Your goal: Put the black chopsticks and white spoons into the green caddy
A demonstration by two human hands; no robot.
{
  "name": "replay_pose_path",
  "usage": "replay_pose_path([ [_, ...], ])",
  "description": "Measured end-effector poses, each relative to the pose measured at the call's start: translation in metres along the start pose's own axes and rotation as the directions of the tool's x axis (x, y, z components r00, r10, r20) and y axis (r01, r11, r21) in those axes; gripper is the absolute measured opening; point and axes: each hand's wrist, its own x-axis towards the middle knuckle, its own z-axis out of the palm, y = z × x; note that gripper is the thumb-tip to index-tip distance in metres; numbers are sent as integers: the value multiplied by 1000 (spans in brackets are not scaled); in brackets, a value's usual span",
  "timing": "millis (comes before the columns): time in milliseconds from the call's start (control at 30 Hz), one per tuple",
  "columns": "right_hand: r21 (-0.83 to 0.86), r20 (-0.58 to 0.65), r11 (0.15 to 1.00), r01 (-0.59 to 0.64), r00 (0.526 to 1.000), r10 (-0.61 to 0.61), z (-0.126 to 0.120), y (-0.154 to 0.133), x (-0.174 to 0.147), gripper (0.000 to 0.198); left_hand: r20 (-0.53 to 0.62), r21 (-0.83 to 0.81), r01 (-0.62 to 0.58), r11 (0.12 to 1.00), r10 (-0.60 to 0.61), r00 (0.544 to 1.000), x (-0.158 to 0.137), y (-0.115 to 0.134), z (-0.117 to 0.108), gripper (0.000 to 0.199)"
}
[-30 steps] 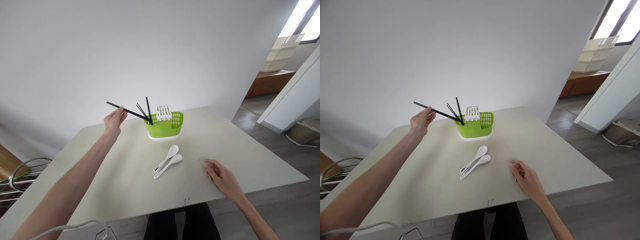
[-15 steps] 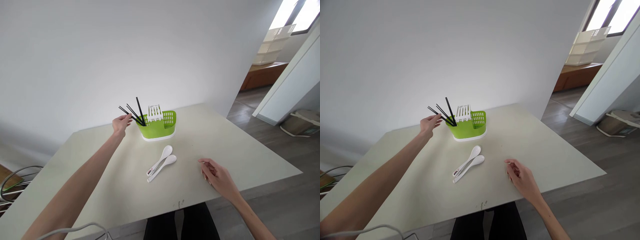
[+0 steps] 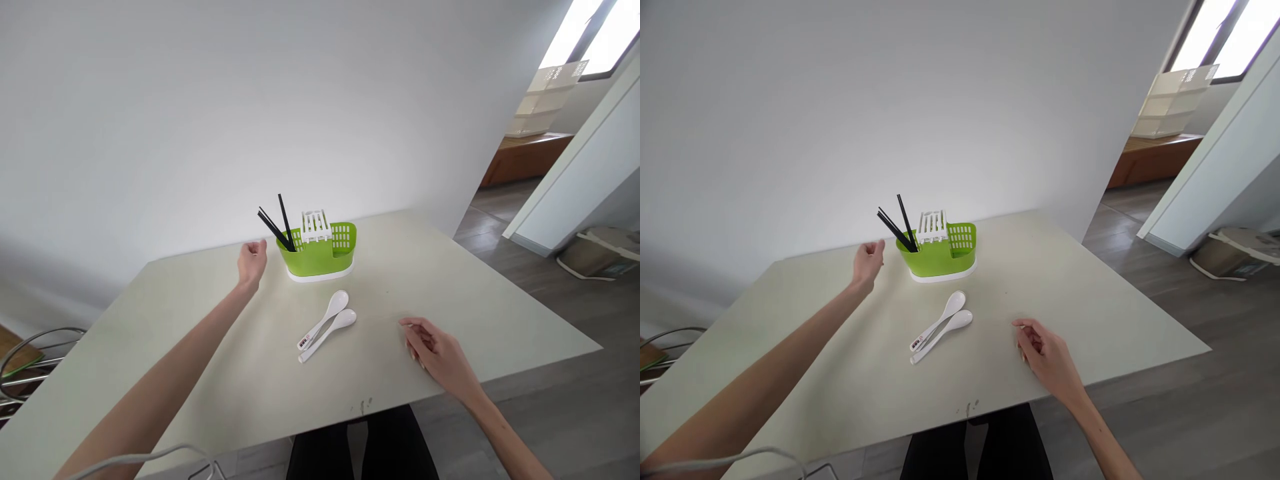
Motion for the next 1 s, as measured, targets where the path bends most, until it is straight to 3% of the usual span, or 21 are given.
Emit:
replay_pose_path([
  [67,-9,2,1000,-5,1000,5,0,1,0,56,97,60,-55,997,49,994,-30,-11,-2,37],
  [100,-14,2,1000,-6,1000,6,1,1,0,56,247,128,-126,984,92,965,-46,-16,-1,38],
  [200,-44,3,999,-3,1000,3,1,2,0,55,601,215,-311,926,126,789,-90,-24,3,42],
  [300,-78,-3,997,9,1000,-9,1,2,-1,55,732,275,-419,865,94,675,-118,-20,9,45],
  [433,-103,-23,994,18,1000,-21,2,0,-2,55,786,390,-485,782,-8,618,-127,-13,13,40],
  [600,-129,-51,991,26,998,-33,5,-2,-2,53,798,403,-525,749,-7,602,-123,-19,13,33],
  [833,-148,-61,988,46,997,-55,4,6,-2,49,733,411,-451,792,7,680,-119,-27,-3,36],
  [1000,-10,-67,1000,28,997,-28,14,4,9,54,676,382,-348,856,-2,737,-110,-33,-28,42],
])
